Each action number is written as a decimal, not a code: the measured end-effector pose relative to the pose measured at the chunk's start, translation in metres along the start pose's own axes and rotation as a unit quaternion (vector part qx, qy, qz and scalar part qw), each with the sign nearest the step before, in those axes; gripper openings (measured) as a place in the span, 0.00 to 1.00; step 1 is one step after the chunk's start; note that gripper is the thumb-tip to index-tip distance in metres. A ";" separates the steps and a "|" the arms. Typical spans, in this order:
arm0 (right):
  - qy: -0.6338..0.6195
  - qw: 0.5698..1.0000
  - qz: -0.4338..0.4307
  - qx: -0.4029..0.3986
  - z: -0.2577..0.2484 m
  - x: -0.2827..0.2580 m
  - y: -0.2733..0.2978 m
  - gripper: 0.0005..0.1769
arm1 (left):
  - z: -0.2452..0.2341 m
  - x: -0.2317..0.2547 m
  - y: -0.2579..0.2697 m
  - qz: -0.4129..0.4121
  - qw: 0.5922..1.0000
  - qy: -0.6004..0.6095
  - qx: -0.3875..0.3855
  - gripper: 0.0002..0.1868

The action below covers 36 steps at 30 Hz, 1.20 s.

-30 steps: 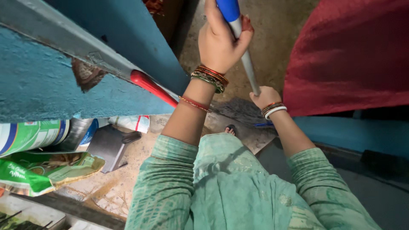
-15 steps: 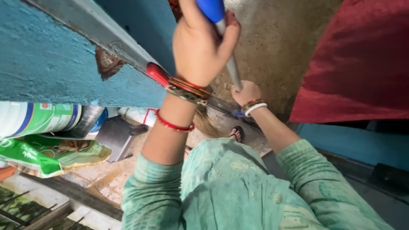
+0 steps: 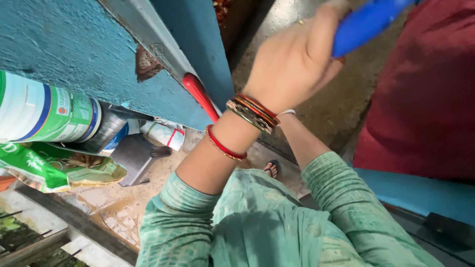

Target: The person mops the floor using a mop, moving around a room with a bed, a red cloth, and a blue container. The person adjusts the mop and continues cleaning different areas of the floor.

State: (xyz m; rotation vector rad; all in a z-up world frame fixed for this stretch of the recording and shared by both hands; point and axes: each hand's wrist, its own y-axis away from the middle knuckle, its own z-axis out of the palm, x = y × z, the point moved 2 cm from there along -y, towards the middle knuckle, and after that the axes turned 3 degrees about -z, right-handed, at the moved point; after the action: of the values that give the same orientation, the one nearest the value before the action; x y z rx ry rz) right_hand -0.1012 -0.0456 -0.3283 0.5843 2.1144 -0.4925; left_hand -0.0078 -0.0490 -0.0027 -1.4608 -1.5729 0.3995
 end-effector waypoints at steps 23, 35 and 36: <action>0.190 0.965 0.174 -0.046 -0.103 0.086 0.114 0.17 | 0.062 -0.042 -0.006 -0.122 0.981 0.152 -0.006 0.17; 0.173 0.979 0.085 -0.066 -0.121 0.060 0.094 0.12 | 0.031 -0.007 -0.004 -0.103 0.955 0.274 0.045 0.14; 0.181 0.979 0.061 -0.073 -0.120 0.060 0.081 0.11 | 0.024 -0.004 -0.004 -0.083 0.968 0.231 0.054 0.14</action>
State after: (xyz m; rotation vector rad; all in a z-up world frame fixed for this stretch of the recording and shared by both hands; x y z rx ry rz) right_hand -0.1629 0.0986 -0.3228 0.7586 2.4134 -0.1660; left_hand -0.0300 -0.0452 -0.0136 -1.2183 -1.2622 0.0375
